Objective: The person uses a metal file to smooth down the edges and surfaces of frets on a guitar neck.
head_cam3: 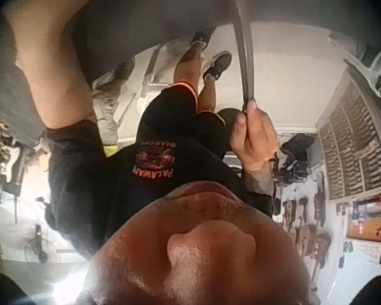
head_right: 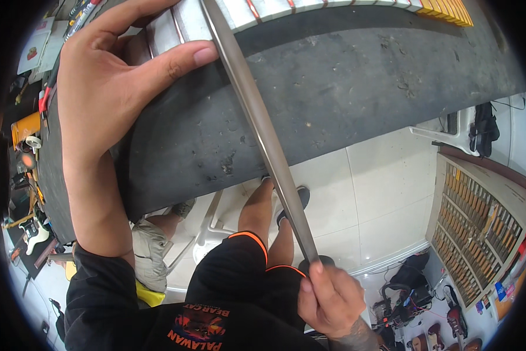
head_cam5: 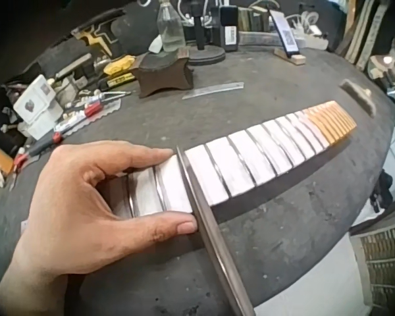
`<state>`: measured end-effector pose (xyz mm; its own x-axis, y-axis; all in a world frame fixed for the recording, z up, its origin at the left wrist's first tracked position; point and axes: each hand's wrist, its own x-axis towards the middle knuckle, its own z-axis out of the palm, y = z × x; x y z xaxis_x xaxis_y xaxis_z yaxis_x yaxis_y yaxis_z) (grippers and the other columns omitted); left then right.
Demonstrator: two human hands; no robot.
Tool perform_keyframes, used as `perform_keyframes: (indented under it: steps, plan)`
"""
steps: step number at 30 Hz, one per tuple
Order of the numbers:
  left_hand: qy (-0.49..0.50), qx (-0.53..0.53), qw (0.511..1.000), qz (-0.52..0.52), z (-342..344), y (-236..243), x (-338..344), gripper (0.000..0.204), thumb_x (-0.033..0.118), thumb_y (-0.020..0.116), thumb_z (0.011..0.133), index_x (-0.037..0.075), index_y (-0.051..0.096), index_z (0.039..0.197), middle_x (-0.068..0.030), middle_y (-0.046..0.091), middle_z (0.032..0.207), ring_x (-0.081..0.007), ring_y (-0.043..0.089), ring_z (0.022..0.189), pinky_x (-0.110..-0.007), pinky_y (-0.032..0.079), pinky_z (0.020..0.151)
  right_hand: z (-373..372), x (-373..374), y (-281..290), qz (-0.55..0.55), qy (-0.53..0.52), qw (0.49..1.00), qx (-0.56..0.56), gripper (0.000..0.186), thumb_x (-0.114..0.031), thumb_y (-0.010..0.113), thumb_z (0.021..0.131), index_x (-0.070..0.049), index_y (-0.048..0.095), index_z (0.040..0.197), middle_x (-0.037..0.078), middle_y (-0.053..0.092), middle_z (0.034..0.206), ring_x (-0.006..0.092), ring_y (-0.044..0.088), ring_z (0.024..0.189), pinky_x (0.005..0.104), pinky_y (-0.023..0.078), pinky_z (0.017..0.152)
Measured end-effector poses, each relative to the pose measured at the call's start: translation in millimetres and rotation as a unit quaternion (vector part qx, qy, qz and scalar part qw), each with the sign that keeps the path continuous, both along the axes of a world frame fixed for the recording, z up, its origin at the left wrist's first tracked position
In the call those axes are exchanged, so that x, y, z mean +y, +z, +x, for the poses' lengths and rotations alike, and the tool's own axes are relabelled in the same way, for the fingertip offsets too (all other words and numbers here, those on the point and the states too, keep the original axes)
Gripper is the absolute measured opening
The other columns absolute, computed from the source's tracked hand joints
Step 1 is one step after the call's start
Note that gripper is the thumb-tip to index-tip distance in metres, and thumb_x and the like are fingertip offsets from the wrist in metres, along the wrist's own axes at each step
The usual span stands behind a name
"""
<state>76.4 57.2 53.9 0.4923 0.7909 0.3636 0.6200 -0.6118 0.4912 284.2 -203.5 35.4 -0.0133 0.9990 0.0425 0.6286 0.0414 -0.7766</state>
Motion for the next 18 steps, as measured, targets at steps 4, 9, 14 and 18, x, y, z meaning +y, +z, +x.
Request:
perform_keyframes:
  steps: [4, 9, 14, 18]
  plan:
    - [0.011, 0.031, 0.999, -0.015, -10, -5, 7, 0.058, 0.025, 0.093, 0.066, -0.01, 0.069, 0.105, -0.0169, 0.072, 0.088, -0.0138, 0.067, 0.075, -0.025, 0.052, 0.065, -16, 64, 4, -0.002, 0.002, 1.0, 0.011, 0.047, 0.008, 0.068, 0.076, 0.004, 0.063, 0.123, 0.015, 0.064, 0.076, 0.0236, 0.063, 0.06, 0.0302, 0.052, 0.054]
    - [-0.053, -0.128, 0.989, -0.06, -23, -25, 20, 0.058, 0.023, 0.093, 0.066, -0.011, 0.067, 0.106, -0.0174, 0.071, 0.09, -0.014, 0.067, 0.077, -0.025, 0.052, 0.067, -17, 47, -3, 0.016, -0.007, 1.0, 0.011, 0.047, 0.008, 0.068, 0.077, 0.003, 0.064, 0.123, 0.015, 0.065, 0.077, 0.0231, 0.064, 0.06, 0.0298, 0.052, 0.055]
    - [0.041, 0.034, 0.998, -0.038, 3, 1, -2, 0.059, 0.022, 0.094, 0.066, -0.011, 0.067, 0.107, -0.0174, 0.071, 0.089, -0.0138, 0.067, 0.078, -0.026, 0.053, 0.068, 3, -9, -3, -0.011, -0.017, 1.0, -0.001, 0.044, 0.007, 0.068, 0.077, 0.003, 0.065, 0.121, 0.015, 0.064, 0.077, 0.0229, 0.064, 0.06, 0.0297, 0.052, 0.054]
    - [0.019, -0.009, 1.0, -0.019, 2, 4, -3, 0.058, 0.022, 0.094, 0.065, -0.011, 0.067, 0.106, -0.0173, 0.071, 0.089, -0.0136, 0.067, 0.078, -0.026, 0.053, 0.068, -7, 28, 7, -0.001, -0.009, 1.0, 0.007, 0.044, 0.007, 0.068, 0.076, 0.004, 0.065, 0.12, 0.014, 0.064, 0.076, 0.0223, 0.064, 0.059, 0.0294, 0.052, 0.053]
